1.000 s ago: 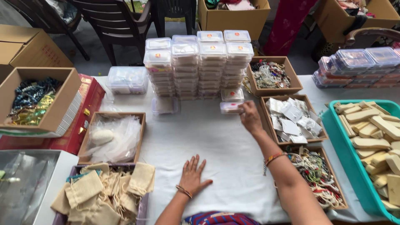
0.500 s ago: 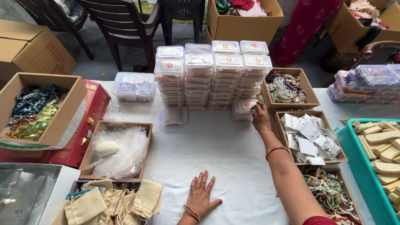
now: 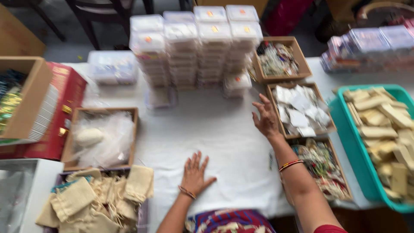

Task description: The person sits at a table and packages beaded necklaces. They pick up a necklace, place it into a small plastic bag, and then put the bag into a beige cloth pouch. They tie the pouch closed and place it into a clear plastic container.

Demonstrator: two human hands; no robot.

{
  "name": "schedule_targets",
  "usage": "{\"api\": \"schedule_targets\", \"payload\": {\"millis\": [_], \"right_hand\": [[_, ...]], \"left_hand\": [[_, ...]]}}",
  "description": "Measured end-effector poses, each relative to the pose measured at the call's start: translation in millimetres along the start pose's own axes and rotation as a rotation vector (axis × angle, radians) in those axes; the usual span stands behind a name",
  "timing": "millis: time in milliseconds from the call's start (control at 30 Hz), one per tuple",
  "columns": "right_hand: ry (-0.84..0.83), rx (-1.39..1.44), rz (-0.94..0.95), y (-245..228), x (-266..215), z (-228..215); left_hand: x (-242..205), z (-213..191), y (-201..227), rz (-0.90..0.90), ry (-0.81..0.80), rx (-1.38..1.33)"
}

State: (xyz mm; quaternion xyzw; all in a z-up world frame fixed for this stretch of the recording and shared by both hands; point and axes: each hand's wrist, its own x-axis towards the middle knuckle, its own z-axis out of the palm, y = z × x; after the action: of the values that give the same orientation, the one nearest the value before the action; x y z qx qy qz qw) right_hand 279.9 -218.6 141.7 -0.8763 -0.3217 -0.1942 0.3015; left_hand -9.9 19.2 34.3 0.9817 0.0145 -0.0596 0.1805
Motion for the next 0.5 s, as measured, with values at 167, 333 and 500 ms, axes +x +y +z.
{"api": "schedule_targets", "payload": {"millis": [167,333,500], "right_hand": [[0.118,0.019,0.248,69.0,-71.8,-99.7],[0.220,0.064,0.463,96.1,-143.3,-193.3],[0.084,0.057,0.716,93.1,-193.0,-224.7]], "left_hand": [[3.2,8.3,-0.3,0.008,-0.031,0.062],[8.0,30.3,-8.9,0.021,-0.050,0.100],[8.4,39.6,-6.5,-0.015,-0.035,0.188]]}}
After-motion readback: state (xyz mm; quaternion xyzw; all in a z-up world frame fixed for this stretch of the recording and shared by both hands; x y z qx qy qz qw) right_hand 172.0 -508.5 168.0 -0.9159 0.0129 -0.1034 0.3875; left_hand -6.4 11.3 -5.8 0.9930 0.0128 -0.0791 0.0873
